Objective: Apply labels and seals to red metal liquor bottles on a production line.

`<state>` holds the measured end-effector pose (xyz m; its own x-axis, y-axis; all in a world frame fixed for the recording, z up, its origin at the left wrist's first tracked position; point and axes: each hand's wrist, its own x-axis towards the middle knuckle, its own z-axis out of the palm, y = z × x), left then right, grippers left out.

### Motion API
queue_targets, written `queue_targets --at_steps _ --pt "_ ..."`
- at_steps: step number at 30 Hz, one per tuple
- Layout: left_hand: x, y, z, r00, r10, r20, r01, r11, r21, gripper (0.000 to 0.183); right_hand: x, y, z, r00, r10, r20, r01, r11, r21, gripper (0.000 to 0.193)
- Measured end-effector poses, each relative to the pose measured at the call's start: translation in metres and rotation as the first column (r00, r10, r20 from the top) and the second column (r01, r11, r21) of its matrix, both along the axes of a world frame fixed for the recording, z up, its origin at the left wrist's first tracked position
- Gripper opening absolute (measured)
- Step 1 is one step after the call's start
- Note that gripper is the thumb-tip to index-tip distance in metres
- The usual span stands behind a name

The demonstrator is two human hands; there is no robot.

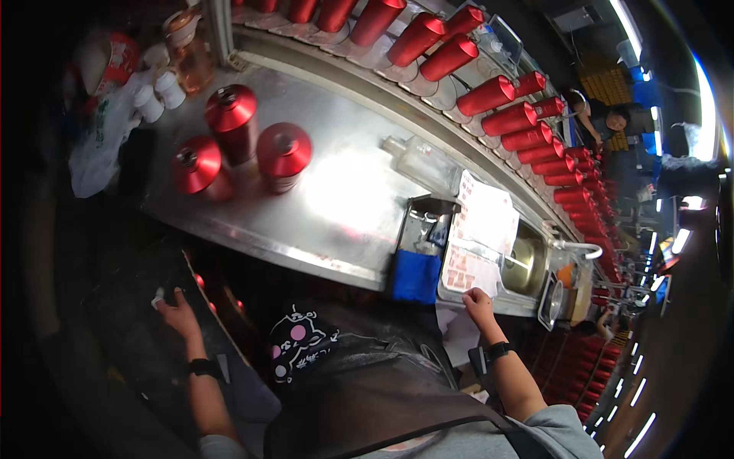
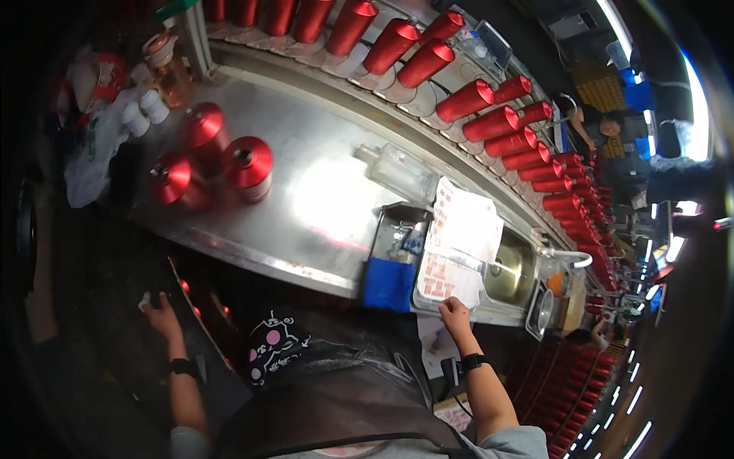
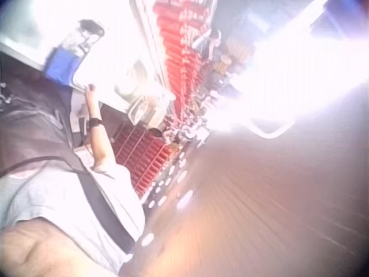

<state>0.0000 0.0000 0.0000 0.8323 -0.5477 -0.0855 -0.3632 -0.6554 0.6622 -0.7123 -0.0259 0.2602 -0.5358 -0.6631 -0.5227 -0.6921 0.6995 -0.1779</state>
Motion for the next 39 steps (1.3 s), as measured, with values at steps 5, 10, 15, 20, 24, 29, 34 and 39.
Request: queue_targets --at_steps 5,10,15,20,24,29,34,39 --pt "-0.118 -0.072 0.096 0.891 -0.454 0.001 0.418 0.819 -0.393 0.027 0.076 -0.069 -0.069 0.883 0.461 -0.09 -0.421 0.691 -0.587 0.02" --pt "-0.208 -0.106 0.126 0.596 -0.759 0.263 0.799 0.528 -0.287 0.027 0.108 -0.078 -0.069 0.841 0.537 0.068 -0.344 0.628 -0.698 0.026" --pt "-0.222 -0.113 0.114 0.463 -0.788 0.407 0.868 0.495 -0.029 0.034 0.126 -0.112 -0.076 0.72 0.682 -0.13 -0.563 0.465 -0.683 0.044" --pt "-0.222 -0.112 0.112 0.473 -0.738 0.48 0.842 0.54 0.001 0.041 0.131 -0.126 -0.107 0.641 0.726 -0.25 -0.728 0.471 -0.499 0.067" --pt "-0.227 -0.109 0.114 0.481 -0.72 0.5 0.827 0.562 0.015 0.048 0.123 -0.133 -0.117 0.586 0.76 -0.281 -0.767 0.409 -0.495 0.07" --pt "-0.226 -0.107 0.11 0.473 -0.711 0.521 0.836 0.549 -0.009 0.053 0.114 -0.147 -0.118 0.626 0.76 -0.175 -0.698 0.446 -0.559 0.06" --pt "-0.221 -0.105 0.105 0.47 -0.696 0.544 0.831 0.556 -0.007 0.057 0.118 -0.154 -0.114 0.58 0.813 0.036 -0.585 0.448 -0.677 0.044" --pt "-0.22 -0.108 0.109 0.465 -0.692 0.552 0.835 0.55 -0.012 0.058 0.125 -0.134 -0.081 0.587 0.699 0.408 -0.043 0.531 -0.847 0.034"
